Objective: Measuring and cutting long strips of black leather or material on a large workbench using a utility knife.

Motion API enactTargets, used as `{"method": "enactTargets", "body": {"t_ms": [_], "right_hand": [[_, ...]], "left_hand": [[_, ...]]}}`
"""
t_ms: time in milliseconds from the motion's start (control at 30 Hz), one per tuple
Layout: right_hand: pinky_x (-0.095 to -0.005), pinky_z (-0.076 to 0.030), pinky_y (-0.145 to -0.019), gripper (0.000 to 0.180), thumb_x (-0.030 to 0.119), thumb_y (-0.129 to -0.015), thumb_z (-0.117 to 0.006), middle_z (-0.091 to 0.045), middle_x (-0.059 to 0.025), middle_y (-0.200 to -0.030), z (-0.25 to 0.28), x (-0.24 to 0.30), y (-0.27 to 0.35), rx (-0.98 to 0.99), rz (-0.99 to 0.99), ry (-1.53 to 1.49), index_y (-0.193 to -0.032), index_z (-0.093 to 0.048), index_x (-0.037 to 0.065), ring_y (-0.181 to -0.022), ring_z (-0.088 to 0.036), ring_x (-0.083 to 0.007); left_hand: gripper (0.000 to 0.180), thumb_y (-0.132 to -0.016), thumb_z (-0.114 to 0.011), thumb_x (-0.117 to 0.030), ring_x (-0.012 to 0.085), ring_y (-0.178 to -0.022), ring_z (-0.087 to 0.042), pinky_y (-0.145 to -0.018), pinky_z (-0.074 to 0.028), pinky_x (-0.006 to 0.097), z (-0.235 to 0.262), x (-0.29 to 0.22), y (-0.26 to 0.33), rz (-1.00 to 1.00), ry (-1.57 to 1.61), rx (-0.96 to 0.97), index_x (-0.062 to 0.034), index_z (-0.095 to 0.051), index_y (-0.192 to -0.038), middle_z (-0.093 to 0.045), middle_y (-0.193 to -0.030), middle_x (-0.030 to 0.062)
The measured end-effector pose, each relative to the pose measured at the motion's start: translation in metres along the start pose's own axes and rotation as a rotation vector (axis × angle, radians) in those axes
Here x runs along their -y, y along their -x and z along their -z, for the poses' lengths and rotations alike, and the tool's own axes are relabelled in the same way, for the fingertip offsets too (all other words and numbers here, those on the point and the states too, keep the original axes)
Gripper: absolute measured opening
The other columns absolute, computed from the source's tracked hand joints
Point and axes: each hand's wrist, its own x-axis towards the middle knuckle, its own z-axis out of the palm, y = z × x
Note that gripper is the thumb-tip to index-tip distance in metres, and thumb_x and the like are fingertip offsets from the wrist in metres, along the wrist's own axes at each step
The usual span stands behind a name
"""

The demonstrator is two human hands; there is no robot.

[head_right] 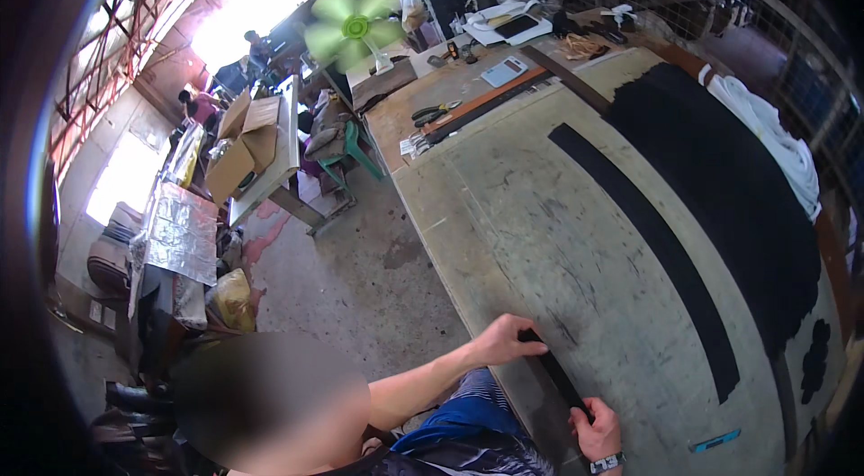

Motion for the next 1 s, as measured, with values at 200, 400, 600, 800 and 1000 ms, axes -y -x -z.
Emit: {"method": "enactTargets", "body": {"t_ms": [200, 400, 600, 800, 1000], "right_hand": [[-0.0247, -0.047, -0.054, 0.012, 0.008, -0.092, -0.068, -0.067, -0.0038, -0.075, -0.036, 0.022, -0.037, -0.022, -0.110, -0.096, -0.099, -0.064, -0.001, -0.059, -0.059, -0.0081], [-0.0248, -0.049, -0.057, 0.011, 0.009, -0.095, -0.065, -0.067, -0.0028, -0.076, -0.087, 0.049, -0.089, -0.033, -0.196, -0.080, -0.099, -0.062, -0.001, -0.060, -0.059, -0.0083], [-0.0262, -0.051, -0.058, 0.014, 0.011, -0.095, -0.065, -0.068, -0.0042, -0.076, -0.120, 0.080, -0.108, -0.091, -0.128, 0.013, -0.099, -0.062, -0.002, -0.061, -0.062, -0.0093], [-0.0269, -0.052, -0.059, 0.016, 0.012, -0.095, -0.066, -0.068, -0.0051, -0.075, -0.131, 0.082, -0.105, -0.122, -0.134, 0.064, -0.101, -0.062, -0.002, -0.061, -0.063, -0.0101], [-0.0259, -0.053, -0.059, 0.014, 0.010, -0.097, -0.064, -0.068, -0.0053, -0.080, -0.133, 0.080, -0.102, -0.058, -0.168, 0.071, -0.104, -0.060, -0.001, -0.063, -0.063, -0.0097]], "left_hand": [[0.027, -0.081, -0.080, -0.018, 0.0201, -0.078, -0.069, -0.073, -0.055, 0.037, 0.158, 0.037, -0.039, 0.023, -0.233, -0.297, 0.0017, -0.072, -0.098, -0.073, -0.086, 0.0154], [0.033, -0.077, -0.082, -0.025, 0.0354, -0.081, -0.068, -0.074, -0.053, 0.043, 0.297, 0.084, -0.092, 0.041, -0.575, -0.596, -0.0024, -0.072, -0.100, -0.070, -0.083, 0.0178], [0.041, -0.076, -0.085, -0.027, 0.0303, -0.088, -0.059, -0.078, -0.050, 0.041, 0.327, 0.100, -0.104, -0.141, -0.507, -1.066, -0.0082, -0.069, -0.109, -0.059, -0.096, 0.0111], [0.046, -0.078, -0.083, -0.032, 0.0336, -0.115, -0.047, -0.095, -0.044, 0.045, 0.313, 0.102, -0.089, -0.115, -0.710, -1.065, -0.0149, -0.070, -0.118, -0.049, -0.122, 0.0131], [0.045, -0.079, -0.082, -0.031, 0.0353, -0.119, -0.046, -0.100, -0.043, 0.045, 0.324, 0.105, -0.092, -0.122, -0.666, -0.987, -0.0166, -0.070, -0.120, -0.047, -0.129, 0.0153]]}}
